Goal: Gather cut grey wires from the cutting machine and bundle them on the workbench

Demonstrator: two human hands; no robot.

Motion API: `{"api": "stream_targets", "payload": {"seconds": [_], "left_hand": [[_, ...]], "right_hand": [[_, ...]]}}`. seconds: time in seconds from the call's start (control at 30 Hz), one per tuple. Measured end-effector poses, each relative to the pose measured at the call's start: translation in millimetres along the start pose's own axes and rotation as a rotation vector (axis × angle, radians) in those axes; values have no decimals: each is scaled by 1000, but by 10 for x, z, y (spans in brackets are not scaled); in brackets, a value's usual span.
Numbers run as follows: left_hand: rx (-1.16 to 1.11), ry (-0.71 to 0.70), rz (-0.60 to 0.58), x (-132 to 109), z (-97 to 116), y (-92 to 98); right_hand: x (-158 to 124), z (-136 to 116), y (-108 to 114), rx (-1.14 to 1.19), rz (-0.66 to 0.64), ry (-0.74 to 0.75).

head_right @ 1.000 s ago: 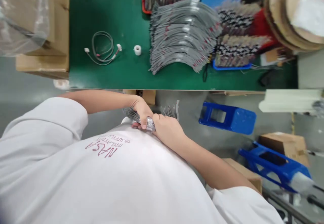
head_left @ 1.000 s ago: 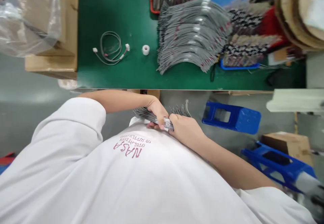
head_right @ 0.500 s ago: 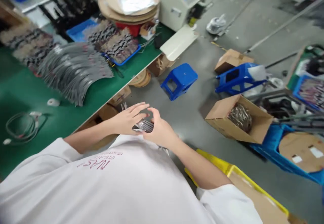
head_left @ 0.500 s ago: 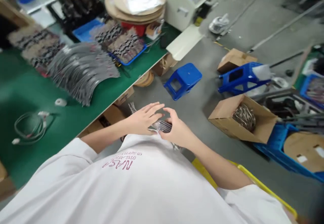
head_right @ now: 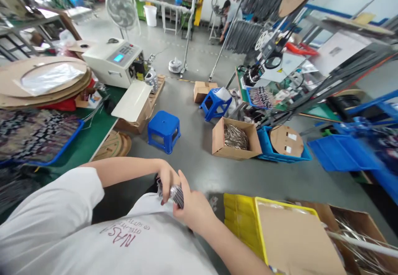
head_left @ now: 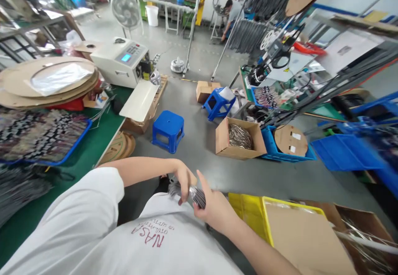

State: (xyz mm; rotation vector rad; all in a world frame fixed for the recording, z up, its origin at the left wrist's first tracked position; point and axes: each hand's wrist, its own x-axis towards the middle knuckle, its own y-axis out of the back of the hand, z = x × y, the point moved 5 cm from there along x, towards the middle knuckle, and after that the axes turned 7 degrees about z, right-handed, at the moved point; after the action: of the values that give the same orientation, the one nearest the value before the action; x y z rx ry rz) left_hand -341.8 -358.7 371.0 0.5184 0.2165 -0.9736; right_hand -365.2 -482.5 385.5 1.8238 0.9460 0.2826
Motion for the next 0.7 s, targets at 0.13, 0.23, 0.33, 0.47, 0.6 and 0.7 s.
{"api": "stream_targets", "payload": {"seconds": [0.13, 0.23, 0.33, 0.47, 0.6, 0.7], "left_hand": [[-211, -132, -562, 425, 3, 286], [-204, -181, -535, 753, -150, 629], [28, -205, -336, 1007, -290, 1083], [574, -332, -91, 1313, -252, 1784], [671, -495, -158, 1779, -146, 2513], [700, -501, -62, 2098, -145, 3264]], "right_hand": [[211, 399, 100, 102, 38, -114], [349, 718, 157, 275, 114, -238], [614, 1021, 298, 542, 164, -379], [1283, 1438, 540, 1097, 43, -356], [2067, 1887, 636, 1424, -395, -138], [2711, 2269, 836, 1591, -357, -105]]}}
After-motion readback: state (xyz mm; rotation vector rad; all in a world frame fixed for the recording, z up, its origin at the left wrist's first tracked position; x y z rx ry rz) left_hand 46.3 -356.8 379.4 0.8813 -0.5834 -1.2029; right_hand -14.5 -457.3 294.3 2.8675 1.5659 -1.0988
